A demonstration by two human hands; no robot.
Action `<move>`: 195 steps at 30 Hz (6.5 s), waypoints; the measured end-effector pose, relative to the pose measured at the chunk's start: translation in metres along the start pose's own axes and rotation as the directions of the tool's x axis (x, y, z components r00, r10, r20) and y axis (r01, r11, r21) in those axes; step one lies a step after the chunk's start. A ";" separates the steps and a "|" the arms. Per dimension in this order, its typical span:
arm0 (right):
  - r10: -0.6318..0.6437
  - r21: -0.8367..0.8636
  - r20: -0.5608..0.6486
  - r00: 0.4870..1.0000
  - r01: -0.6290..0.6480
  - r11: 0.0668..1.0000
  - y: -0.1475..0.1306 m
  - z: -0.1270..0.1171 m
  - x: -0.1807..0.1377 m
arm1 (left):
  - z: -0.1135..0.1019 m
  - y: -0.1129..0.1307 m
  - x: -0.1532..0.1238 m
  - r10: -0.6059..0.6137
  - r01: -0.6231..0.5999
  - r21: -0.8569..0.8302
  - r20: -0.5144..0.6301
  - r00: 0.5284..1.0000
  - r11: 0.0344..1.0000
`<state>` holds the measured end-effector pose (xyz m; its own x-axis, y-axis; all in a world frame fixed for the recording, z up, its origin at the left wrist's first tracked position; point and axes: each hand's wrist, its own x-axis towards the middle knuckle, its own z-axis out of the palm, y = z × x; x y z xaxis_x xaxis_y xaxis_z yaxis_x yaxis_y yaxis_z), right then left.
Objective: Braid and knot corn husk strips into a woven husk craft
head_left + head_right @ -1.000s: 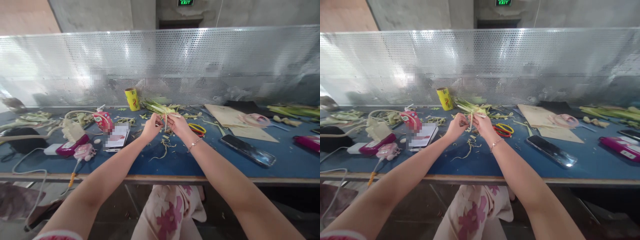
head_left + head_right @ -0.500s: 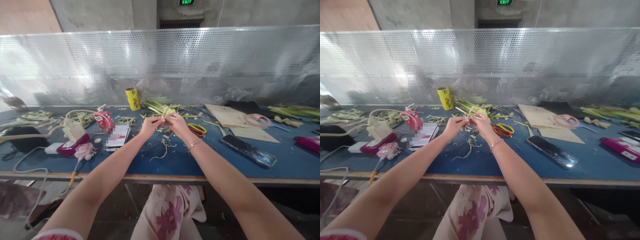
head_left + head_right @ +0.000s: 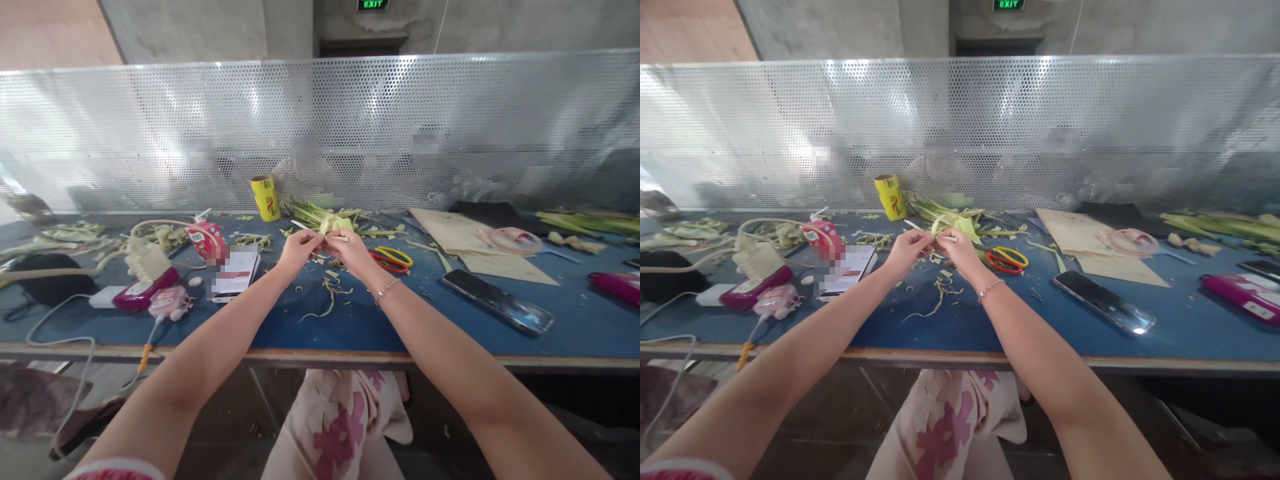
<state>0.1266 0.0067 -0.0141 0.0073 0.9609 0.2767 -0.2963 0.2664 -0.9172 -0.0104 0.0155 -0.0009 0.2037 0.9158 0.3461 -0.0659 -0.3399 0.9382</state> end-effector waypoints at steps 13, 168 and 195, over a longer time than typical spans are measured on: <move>-0.021 0.057 0.216 0.976 0.008 0.998 -0.003 0.001 -0.005 | -0.004 0.005 0.002 0.008 0.006 0.174 -0.080 0.997 0.985; -0.279 -0.353 0.053 0.959 0.279 0.893 -0.003 -0.003 0.003 | 0.007 0.001 0.000 -0.083 0.089 -0.076 0.079 0.993 0.993; -0.303 -0.485 0.037 0.952 0.282 0.828 0.003 -0.016 0.010 | 0.012 0.008 -0.003 -0.265 0.256 -0.345 0.020 0.964 0.903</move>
<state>0.1408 0.0177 -0.0184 0.0617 0.8315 0.5521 0.2199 0.5282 -0.8201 0.0001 0.0069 0.0056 0.2331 0.9688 0.0846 -0.3441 0.0008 0.9389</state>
